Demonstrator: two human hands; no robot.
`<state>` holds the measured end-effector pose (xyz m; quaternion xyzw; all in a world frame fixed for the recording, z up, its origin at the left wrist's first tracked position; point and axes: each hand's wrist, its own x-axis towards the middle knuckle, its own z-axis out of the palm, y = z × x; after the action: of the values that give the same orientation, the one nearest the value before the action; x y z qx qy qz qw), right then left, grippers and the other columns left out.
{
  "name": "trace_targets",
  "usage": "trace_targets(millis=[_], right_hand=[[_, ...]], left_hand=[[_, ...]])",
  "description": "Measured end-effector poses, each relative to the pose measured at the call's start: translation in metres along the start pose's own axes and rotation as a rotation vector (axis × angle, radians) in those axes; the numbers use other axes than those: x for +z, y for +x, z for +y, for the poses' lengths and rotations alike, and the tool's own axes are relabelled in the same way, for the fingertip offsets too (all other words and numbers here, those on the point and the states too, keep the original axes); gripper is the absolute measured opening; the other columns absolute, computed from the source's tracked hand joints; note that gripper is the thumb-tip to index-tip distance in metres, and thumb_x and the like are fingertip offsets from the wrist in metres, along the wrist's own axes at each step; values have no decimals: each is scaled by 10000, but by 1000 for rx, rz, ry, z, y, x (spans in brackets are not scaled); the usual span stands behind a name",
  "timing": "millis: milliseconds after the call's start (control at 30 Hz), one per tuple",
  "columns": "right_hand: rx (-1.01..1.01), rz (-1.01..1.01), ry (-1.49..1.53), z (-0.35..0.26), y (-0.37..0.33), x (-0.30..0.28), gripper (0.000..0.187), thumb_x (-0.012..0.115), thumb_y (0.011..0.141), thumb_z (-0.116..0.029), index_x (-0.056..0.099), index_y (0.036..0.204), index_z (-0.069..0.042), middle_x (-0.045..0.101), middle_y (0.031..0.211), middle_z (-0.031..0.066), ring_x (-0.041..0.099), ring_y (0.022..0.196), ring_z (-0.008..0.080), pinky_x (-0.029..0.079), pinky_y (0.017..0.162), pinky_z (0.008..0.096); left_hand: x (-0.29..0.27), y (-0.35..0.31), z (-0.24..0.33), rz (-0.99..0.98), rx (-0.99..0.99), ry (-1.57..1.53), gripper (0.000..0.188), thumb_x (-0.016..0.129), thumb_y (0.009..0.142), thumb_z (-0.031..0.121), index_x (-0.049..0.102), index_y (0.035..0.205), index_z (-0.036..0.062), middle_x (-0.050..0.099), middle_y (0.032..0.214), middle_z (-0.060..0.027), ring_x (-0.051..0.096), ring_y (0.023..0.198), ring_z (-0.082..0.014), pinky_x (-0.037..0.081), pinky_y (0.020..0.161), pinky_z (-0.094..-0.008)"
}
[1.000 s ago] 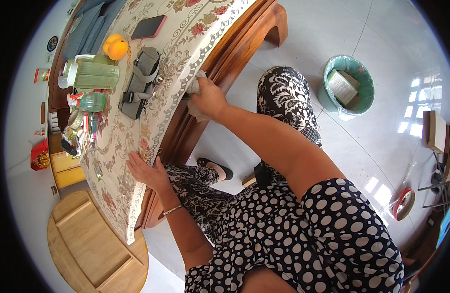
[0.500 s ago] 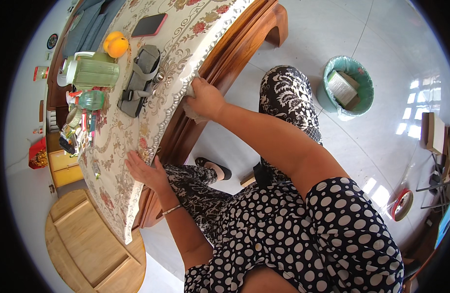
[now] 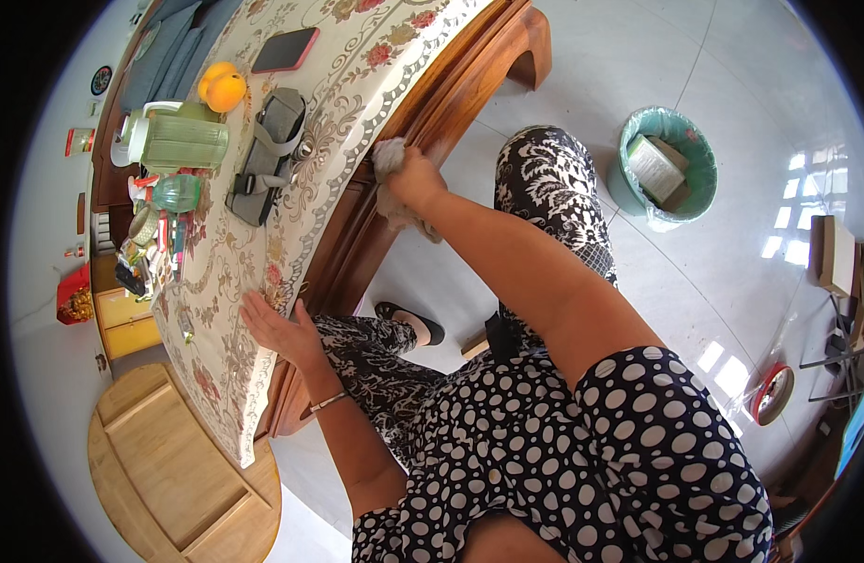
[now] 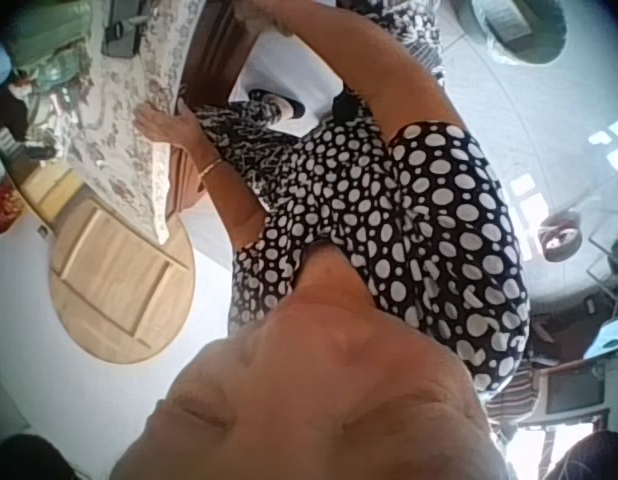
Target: The person wipes the wooden edges and legs of a table using a cloth. The person moves around the table to clean different sections of the frame and legs.
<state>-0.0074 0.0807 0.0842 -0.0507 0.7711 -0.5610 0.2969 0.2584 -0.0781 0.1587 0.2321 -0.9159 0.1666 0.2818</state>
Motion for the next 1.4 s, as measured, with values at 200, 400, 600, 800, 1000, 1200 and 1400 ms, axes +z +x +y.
trace_targets(millis=[200,400,600,800,1000,1200,1400], right_hand=[[63,230,285,0,7,6,478,650,813,-190,456,1199,14,592,1166,274,590,1088,410,489,903,442],[-257,116,161,-12,-14,28,437,651,798,-156,466,1164,-5,538,1192,270,576,1044,445,487,898,471],[-481,145,81,-25,-28,26,413,657,775,-130,489,1137,-23,530,1187,257,593,996,429,496,865,478],[-399,141,88,-13,-18,24,388,672,755,-142,519,1093,-27,577,1129,246,598,1001,418,493,871,473],[-270,7,-24,-9,-15,12,405,650,791,-160,539,1160,-35,609,1139,227,592,1054,396,481,905,439],[-247,-90,-136,-3,-11,-1,405,648,789,-166,553,1171,-73,619,1128,202,595,1082,370,485,912,436],[-305,-338,-546,8,-2,-19,404,617,826,-197,551,1203,-68,576,1244,195,612,1051,355,505,872,430]], left_hand=[[-1,1,1,19,15,-11,791,724,811,259,345,1453,-3,368,1485,-197,340,1345,-433,285,1088,-558],[0,-2,1,-5,-3,43,787,708,828,314,348,1459,11,374,1485,-184,332,1356,-425,280,1087,-557],[1,0,-2,6,9,24,809,733,799,279,343,1457,15,398,1473,-186,335,1357,-435,278,1095,-549],[2,0,1,22,8,27,801,733,796,279,354,1450,16,396,1473,-190,335,1359,-432,281,1094,-552],[0,0,0,22,2,13,789,727,802,296,368,1439,-1,414,1452,-213,350,1342,-446,283,1094,-554],[1,0,-1,21,3,0,784,730,798,288,378,1429,-16,422,1438,-234,356,1330,-464,282,1098,-556],[0,1,-3,17,21,-24,774,735,788,215,372,1438,2,379,1481,-202,326,1356,-447,275,1091,-556]])
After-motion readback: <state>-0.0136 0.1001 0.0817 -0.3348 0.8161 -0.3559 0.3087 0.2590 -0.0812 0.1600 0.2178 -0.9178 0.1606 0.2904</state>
